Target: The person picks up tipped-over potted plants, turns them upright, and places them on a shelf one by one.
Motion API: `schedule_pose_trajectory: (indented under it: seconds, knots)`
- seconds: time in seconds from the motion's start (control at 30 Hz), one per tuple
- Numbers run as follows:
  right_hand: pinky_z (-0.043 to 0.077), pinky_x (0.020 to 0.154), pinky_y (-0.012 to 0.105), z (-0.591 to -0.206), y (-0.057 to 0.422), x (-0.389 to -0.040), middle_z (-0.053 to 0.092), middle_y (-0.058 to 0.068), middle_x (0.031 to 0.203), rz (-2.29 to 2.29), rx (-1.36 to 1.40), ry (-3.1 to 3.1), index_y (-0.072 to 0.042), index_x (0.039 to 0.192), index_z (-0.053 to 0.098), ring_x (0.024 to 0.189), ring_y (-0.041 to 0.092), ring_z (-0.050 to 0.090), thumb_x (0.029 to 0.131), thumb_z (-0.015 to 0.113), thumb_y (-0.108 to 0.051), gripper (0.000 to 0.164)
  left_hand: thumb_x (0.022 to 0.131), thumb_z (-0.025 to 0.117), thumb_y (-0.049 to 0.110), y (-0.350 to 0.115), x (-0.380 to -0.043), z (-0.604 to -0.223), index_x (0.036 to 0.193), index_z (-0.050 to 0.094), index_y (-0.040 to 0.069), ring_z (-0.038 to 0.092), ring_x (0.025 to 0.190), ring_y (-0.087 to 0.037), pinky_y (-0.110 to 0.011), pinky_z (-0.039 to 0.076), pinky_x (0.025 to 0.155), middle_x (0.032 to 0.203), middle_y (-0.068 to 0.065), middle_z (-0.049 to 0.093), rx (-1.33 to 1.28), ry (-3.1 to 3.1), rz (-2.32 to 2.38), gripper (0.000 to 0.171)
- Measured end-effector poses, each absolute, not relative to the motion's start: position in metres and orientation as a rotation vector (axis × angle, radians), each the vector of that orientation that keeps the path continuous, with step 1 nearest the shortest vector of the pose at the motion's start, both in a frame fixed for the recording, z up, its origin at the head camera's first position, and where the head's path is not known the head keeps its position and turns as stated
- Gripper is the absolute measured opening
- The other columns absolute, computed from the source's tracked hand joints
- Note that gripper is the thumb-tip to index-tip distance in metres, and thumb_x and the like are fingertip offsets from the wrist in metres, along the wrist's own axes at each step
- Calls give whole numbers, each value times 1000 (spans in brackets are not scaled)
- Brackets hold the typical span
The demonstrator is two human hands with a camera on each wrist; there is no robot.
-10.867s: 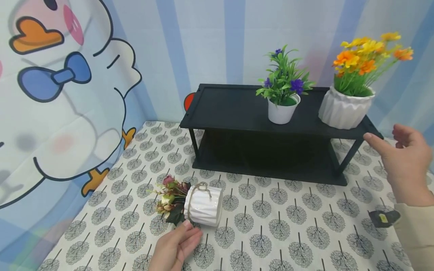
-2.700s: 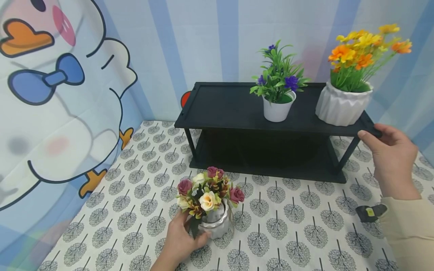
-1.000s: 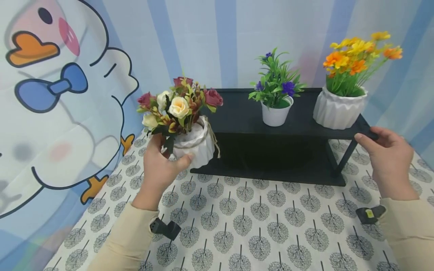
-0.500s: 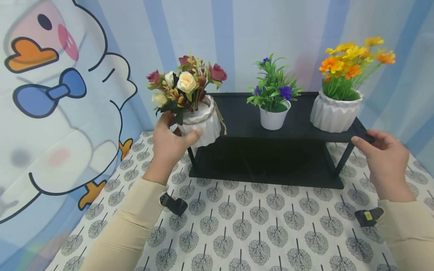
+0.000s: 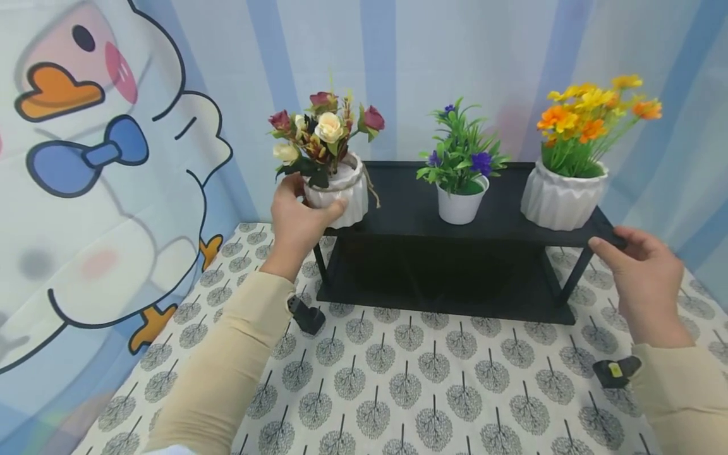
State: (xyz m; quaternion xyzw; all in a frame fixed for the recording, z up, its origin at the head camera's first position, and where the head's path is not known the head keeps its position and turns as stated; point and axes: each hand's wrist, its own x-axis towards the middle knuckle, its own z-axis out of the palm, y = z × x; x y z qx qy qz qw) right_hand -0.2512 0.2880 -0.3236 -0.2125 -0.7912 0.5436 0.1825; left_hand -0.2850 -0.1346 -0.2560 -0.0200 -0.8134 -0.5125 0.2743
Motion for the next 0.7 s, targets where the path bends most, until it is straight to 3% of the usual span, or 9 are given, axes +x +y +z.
schedule_pose_trajectory:
  seconds: [0.1,0.17,0.3,0.4,0.53,0.7]
  knots:
    - [37,55,12,-322,289,-251,46,-21,92,1568,-566,-2224,-22,136,48,80,-1,42,80,69,-42,63,68,79,27,-134,-293,-258,121,50,6,52,92,-20,-33,49,74,109,-7,54,-43,-2170,-1380,64]
    - [36,46,17,-321,291,-249,47,-20,92,1585,-547,-2240,-24,135,48,68,2,42,79,69,-44,63,68,79,26,-132,-298,-260,120,50,5,53,90,-21,-34,50,73,107,-8,55,-60,-2140,-1395,63]
    - [31,36,26,-323,293,-247,49,-19,93,1644,-516,-2232,-25,134,49,60,6,40,78,70,-44,62,68,80,24,-128,-306,-265,118,49,2,54,90,-22,-35,50,74,107,-11,55,-75,-2111,-1400,63]
    - [31,37,26,-325,292,-248,49,-20,93,1650,-519,-2233,-25,134,49,71,6,41,78,70,-44,63,68,80,24,-126,-309,-268,119,47,1,53,92,-22,-35,50,77,110,-12,53,-51,-2117,-1402,65]
    - [30,35,29,-325,292,-249,48,-21,96,1621,-530,-2255,-26,136,48,73,8,41,78,69,-46,65,69,80,24,-123,-311,-271,121,45,1,53,98,-23,-37,50,82,114,-13,51,-21,-2126,-1419,67]
    - [27,33,30,-322,293,-248,48,-21,93,1622,-525,-2239,-25,136,48,55,9,36,78,69,-45,65,68,80,25,-119,-315,-272,123,44,1,51,101,-24,-36,49,85,117,-14,48,3,-2130,-1424,71]
